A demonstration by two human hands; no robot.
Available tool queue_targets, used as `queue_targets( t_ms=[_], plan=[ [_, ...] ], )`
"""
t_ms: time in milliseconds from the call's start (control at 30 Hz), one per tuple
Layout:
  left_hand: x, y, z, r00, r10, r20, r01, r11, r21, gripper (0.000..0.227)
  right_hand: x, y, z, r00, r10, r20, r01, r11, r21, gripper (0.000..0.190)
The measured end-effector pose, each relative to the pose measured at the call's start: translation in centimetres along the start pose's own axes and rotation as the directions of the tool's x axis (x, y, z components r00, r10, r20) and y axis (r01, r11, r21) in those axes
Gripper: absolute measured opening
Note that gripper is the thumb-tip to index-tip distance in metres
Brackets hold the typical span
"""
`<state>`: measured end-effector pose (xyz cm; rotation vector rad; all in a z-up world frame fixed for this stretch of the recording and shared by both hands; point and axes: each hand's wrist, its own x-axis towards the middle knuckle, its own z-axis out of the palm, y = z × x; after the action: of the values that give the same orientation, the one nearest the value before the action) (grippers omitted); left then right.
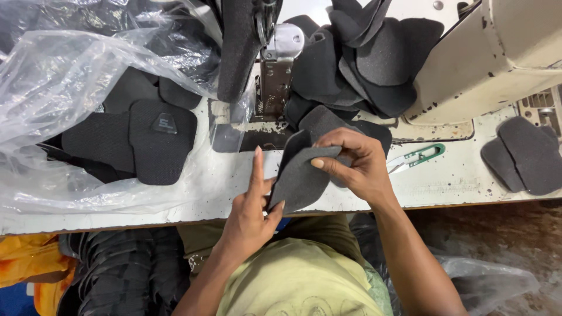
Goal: The person joins foam shoe insoles together using a heavy industrial sewing machine, handling black foam pieces and guiding them through the needle one at a time.
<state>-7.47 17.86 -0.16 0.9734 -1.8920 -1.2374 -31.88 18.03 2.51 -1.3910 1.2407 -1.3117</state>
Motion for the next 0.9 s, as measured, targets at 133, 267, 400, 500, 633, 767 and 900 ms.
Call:
queue_targets(
  t_ms=[133, 267, 400, 500, 633, 767, 900],
  plan=[
    [-0.6, -0.2, 0.1, 0.991, 0.115, 0.072, -0.117, 0.993, 0.014, 0.104, 0.4, -1.0, -0.5, 0.986, -0.165, 0.016, 0.166, 0.979, -0.115, 0.019],
    [-0.9, -0.3, 0.3, 0.974, 0.193, 0.118, -0.2, 0.978, 0.054, 0.104, 0.8, -0.6, -0.9, 0.998, -0.045, 0.051, 0.044, 0.999, 0.032, 0.018],
    [-1.1, -0.3, 0.1, 0.969, 0.207, 0.137, -0.214, 0.976, 0.039, 0.102, 0.8, 0.7, -1.2, 0.99, 0.119, 0.079, -0.13, 0.979, 0.159, 0.016],
    [-1.1, -0.2, -0.1, 0.973, 0.185, 0.14, -0.188, 0.982, 0.009, 0.099, 0.8, 1.3, -1.3, 0.995, 0.071, 0.065, -0.08, 0.986, 0.143, 0.018],
    [-0.6, 0.8, -0.7, 0.966, 0.188, 0.179, -0.202, 0.978, 0.059, 0.086, 0.7, 1.3, -0.9, 1.0, 0.026, 0.01, -0.027, 0.995, 0.098, 0.024],
    [0.5, 2.4, -1.4, 0.955, 0.054, 0.291, -0.092, 0.989, 0.119, 0.075, 1.0, 0.7, -0.7, 1.0, -0.007, -0.012, 0.008, 0.995, 0.095, 0.033],
    [1.3, 3.4, -1.6, 0.942, -0.05, 0.333, 0.041, 0.999, 0.035, 0.069, 1.0, 0.2, -0.6, 1.0, -0.011, 0.018, 0.009, 0.993, 0.114, 0.033]
  ],
)
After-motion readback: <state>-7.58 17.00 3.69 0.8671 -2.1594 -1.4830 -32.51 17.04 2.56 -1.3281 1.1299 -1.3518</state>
